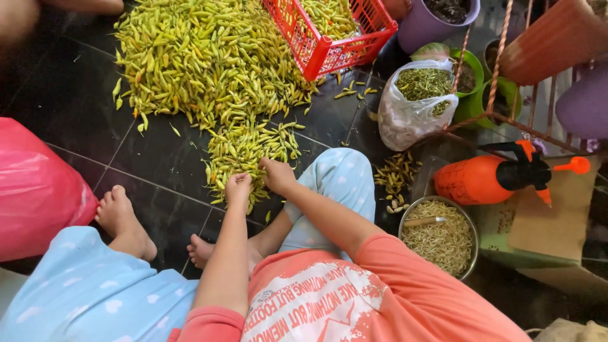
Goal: Removing stems from a large pile of yellow peppers by hand while sitting on the floor.
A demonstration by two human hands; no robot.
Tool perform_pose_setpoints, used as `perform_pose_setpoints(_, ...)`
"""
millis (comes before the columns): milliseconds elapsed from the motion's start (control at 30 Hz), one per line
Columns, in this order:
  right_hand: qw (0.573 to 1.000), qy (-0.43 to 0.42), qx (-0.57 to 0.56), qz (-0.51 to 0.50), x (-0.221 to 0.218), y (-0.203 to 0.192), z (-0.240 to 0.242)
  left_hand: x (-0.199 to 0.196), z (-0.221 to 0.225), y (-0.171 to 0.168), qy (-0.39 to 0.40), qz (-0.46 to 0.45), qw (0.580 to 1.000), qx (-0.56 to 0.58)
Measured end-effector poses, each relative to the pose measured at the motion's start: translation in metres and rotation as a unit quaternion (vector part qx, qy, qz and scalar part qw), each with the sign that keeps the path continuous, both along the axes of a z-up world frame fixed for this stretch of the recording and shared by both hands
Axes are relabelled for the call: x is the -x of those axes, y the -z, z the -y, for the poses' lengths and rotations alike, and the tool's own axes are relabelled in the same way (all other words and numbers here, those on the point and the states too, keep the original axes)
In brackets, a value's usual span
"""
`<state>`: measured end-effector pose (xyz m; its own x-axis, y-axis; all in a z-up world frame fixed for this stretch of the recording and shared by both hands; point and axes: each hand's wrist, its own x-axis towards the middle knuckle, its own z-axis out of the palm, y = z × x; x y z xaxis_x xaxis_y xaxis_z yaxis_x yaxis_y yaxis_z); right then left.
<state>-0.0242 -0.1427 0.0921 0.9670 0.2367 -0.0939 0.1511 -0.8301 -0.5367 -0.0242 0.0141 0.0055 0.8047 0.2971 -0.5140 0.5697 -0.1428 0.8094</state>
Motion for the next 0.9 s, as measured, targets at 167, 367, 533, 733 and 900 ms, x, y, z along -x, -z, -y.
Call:
perform_pose_setpoints(167, 0.992, 0.052, -0.117, -0.015, 0.008, -0.008, 0.006, 0.005, -0.005, 0.025, 0.109, -0.028, 0.992, -0.059)
perform_pose_setpoints(367, 0.986, -0.007, 0.158, -0.061, 0.004, 0.023, 0.006, 0.004, -0.003, -0.017, 0.219, -0.036, 0.964, -0.143)
perform_pose_setpoints(533, 0.955, -0.100, 0.261, -0.096, -0.008, 0.095, 0.005, -0.004, 0.002, -0.038, 0.157, -0.024, 0.979, -0.128)
perform_pose_setpoints(733, 0.983, -0.044, 0.092, -0.154, -0.001, 0.009, 0.004, -0.015, -0.008, -0.002, 0.169, -0.003, 0.980, -0.101)
perform_pose_setpoints(900, 0.971, -0.095, 0.176, -0.129, 0.006, 0.001, -0.006, -0.014, -0.005, 0.004, 0.163, -0.021, 0.979, -0.119)
